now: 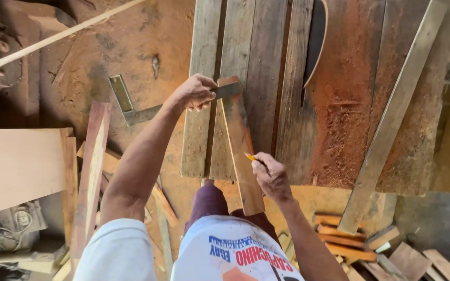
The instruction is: Measure and mark dimensions on wood planks using an L-square ruler and a pencil.
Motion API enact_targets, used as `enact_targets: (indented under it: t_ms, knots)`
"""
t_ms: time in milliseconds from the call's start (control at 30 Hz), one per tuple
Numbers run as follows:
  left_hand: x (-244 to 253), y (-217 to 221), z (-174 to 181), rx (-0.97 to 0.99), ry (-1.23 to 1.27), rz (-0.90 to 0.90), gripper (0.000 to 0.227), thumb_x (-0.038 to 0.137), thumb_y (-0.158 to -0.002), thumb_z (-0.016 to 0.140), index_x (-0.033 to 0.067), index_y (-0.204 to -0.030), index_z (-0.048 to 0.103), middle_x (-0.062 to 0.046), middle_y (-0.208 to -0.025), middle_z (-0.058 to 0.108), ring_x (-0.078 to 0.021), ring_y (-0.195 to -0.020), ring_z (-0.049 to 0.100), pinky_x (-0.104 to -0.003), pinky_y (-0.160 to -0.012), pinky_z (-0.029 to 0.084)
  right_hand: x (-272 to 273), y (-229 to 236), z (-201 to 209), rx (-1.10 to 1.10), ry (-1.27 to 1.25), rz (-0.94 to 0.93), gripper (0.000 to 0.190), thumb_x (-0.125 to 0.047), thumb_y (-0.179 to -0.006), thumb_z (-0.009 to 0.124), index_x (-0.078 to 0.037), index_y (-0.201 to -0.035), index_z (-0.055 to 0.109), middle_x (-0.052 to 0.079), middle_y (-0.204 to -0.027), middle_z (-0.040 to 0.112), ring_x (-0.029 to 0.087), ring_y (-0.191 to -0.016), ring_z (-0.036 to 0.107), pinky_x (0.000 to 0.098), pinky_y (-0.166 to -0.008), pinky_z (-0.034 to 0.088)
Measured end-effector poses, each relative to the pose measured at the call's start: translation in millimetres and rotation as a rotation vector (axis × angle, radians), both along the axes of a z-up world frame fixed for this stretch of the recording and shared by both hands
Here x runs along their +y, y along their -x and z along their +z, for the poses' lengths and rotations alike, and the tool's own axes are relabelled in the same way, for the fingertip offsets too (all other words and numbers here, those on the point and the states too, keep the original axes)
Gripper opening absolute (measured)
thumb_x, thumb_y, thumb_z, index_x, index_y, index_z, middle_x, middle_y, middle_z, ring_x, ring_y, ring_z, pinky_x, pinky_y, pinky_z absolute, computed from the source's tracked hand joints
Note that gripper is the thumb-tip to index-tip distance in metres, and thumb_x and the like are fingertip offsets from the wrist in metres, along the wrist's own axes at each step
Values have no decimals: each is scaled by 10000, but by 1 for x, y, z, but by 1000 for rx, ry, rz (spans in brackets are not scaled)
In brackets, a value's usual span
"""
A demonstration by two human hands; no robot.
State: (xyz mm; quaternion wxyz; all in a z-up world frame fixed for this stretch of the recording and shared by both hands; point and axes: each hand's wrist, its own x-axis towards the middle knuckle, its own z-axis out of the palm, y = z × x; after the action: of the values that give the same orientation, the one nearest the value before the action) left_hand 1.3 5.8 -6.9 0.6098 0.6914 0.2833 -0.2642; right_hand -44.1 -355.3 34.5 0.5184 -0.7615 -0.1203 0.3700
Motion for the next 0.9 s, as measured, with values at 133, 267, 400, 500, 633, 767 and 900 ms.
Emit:
enact_targets:
  t_ms: [133,267,400,500,633,767,900]
  knots:
    - [10,-7,4,-20,15,-32,305,106,-896,633,180,-1162,762,-21,-622,620,-113,-441,538,-287,-354,365,19,-12,1,-115,6,-61,158,-140,-1013,621,-16,-1103,660,-33,-705,567,20,-594,540,199,-513,450]
    - [11,1,3,0,-2,-66,284,122,-908,618,177,-1147,760,-20,-614,615,-116,-448,564,-297,-356,380,36,-19,8,59,27,-123,154,-132,-1003,608,-17,-1093,658,-36,-722,597,34,-566,528,206,-491,436]
    - [16,-8,9,27,-9,-94,278,168,-917,655,220,-1165,769,0,-613,622,-99,-463,567,-282,-383,401,53,-37,0,-195,37,-66,142,-102,-1002,632,2,-1073,696,-23,-749,611,33,-630,533,210,-513,431]
    - [18,-10,7,19,-9,-119,276,164,-917,655,222,-1160,773,2,-607,618,-98,-463,566,-287,-386,408,67,-51,-6,-308,54,-44,139,-82,-999,623,9,-1050,715,-13,-754,629,40,-642,563,216,-517,452]
    - [18,-11,4,29,-2,-123,268,164,-927,652,226,-1154,781,1,-594,600,-95,-454,533,-287,-380,381,86,-68,-18,-376,111,-96,165,-68,-969,629,-6,-1083,732,-3,-787,678,58,-625,581,229,-482,458]
    - [18,-12,-2,36,23,-103,302,130,-929,639,226,-1180,777,-4,-584,577,-96,-442,507,-281,-366,359,101,-81,-26,-517,75,-98,125,-44,-989,644,17,-1061,726,39,-789,664,81,-697,587,244,-582,476]
    - [19,-12,-1,36,38,-77,293,142,-956,639,221,-1204,772,-3,-575,596,-82,-437,495,-266,-357,337,113,-88,-28,-542,85,-93,136,-39,-973,637,1,-1071,724,29,-830,697,71,-696,606,241,-572,495]
